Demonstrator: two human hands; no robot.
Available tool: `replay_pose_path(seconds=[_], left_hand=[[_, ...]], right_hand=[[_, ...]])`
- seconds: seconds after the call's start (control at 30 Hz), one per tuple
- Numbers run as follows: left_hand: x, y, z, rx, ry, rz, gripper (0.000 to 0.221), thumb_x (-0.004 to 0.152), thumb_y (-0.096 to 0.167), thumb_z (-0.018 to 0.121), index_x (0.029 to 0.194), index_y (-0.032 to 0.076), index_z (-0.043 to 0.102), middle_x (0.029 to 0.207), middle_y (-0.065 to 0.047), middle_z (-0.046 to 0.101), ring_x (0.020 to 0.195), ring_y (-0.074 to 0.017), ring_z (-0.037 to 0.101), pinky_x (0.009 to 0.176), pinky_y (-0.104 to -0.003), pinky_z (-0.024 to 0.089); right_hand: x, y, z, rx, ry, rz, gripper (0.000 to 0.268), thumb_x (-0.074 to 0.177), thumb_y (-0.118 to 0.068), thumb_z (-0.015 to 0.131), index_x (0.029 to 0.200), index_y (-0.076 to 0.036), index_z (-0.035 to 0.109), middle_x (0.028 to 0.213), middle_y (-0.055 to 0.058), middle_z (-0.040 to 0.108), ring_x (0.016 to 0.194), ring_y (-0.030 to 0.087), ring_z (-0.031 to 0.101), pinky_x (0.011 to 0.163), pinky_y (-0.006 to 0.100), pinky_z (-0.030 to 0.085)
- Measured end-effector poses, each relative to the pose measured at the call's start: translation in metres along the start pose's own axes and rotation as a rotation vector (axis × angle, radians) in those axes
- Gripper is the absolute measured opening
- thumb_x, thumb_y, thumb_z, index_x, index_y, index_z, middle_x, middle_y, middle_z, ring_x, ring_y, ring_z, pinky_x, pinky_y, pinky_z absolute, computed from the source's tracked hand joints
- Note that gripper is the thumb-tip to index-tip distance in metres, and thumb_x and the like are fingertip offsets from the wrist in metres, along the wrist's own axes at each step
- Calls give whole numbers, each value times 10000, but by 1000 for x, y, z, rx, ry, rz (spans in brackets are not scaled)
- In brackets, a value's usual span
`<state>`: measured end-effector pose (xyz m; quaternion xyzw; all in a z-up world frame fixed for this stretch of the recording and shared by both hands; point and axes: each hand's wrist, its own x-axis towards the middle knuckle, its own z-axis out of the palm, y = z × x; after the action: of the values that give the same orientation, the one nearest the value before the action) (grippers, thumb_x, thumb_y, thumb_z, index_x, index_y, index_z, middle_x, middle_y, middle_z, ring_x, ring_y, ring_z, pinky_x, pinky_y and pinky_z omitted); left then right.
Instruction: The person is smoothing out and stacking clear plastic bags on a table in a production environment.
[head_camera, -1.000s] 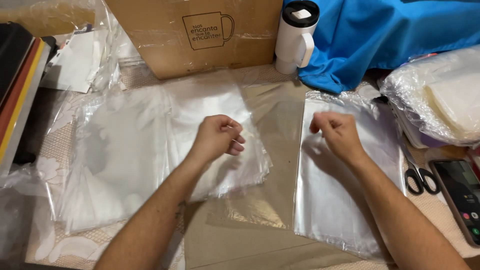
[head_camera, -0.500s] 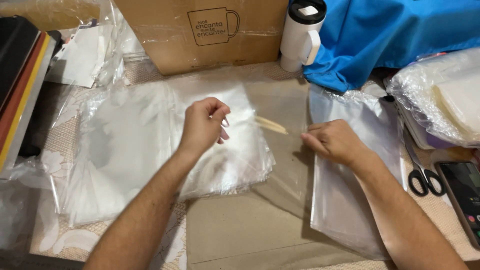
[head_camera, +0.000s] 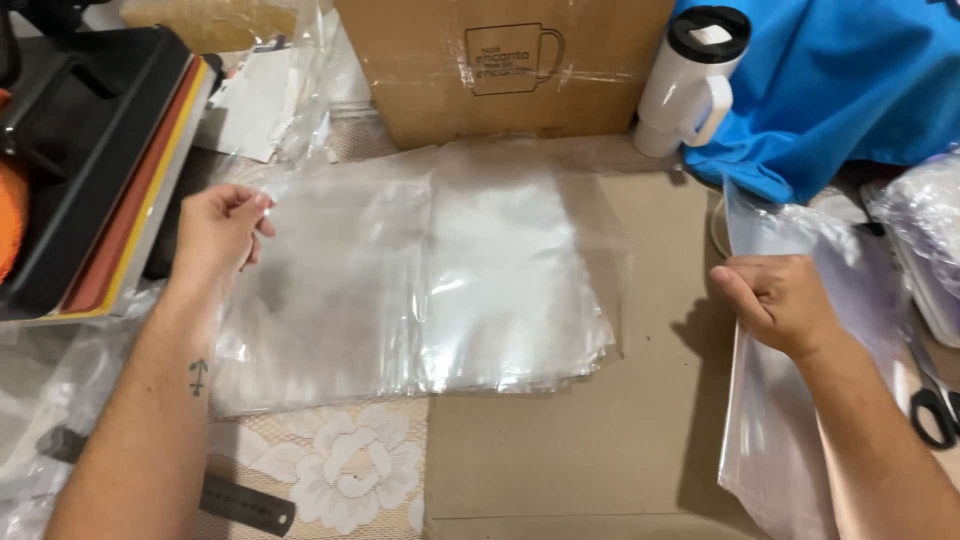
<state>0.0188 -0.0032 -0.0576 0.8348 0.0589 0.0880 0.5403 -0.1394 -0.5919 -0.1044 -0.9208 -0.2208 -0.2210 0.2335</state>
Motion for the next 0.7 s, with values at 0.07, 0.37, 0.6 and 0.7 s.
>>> replay_pose_path(seconds=[0.07,0.37,0.6,0.7], left_hand=[[-4,-15,-9,29,17,-50,160,1050,124,586,906,79,641,638,-64,570,361,-115,358,336,-270,205],[-21,-36,-24,34,-41,-254,427,1014,108,573,1439,153,549,655,-88,557,383,-131,343,350,-278,225],[-28,-7,-26,186,-179,-386,642,1022,67,519,1609,226,313,679,-115,554,487,-177,377,455,-315,302],[-22,-8,-27,236,-205,-418,660,1024,66,519,1615,265,300,697,-123,546,536,-179,391,499,-316,334]], right_hand=[[-2,3,6,-27,-11,13,522,1035,-228,447,540,-84,369,518,-2,363,456,170,360,490,327,272],[1,0,23,-37,-81,56,513,996,-237,507,520,-78,399,489,-3,405,454,180,377,480,321,303],[16,-2,43,-109,-183,25,499,982,-299,521,529,-92,552,507,3,577,474,225,528,496,359,365],[21,-3,58,-174,-218,39,516,972,-348,528,519,-112,455,489,16,551,479,251,503,502,377,354]])
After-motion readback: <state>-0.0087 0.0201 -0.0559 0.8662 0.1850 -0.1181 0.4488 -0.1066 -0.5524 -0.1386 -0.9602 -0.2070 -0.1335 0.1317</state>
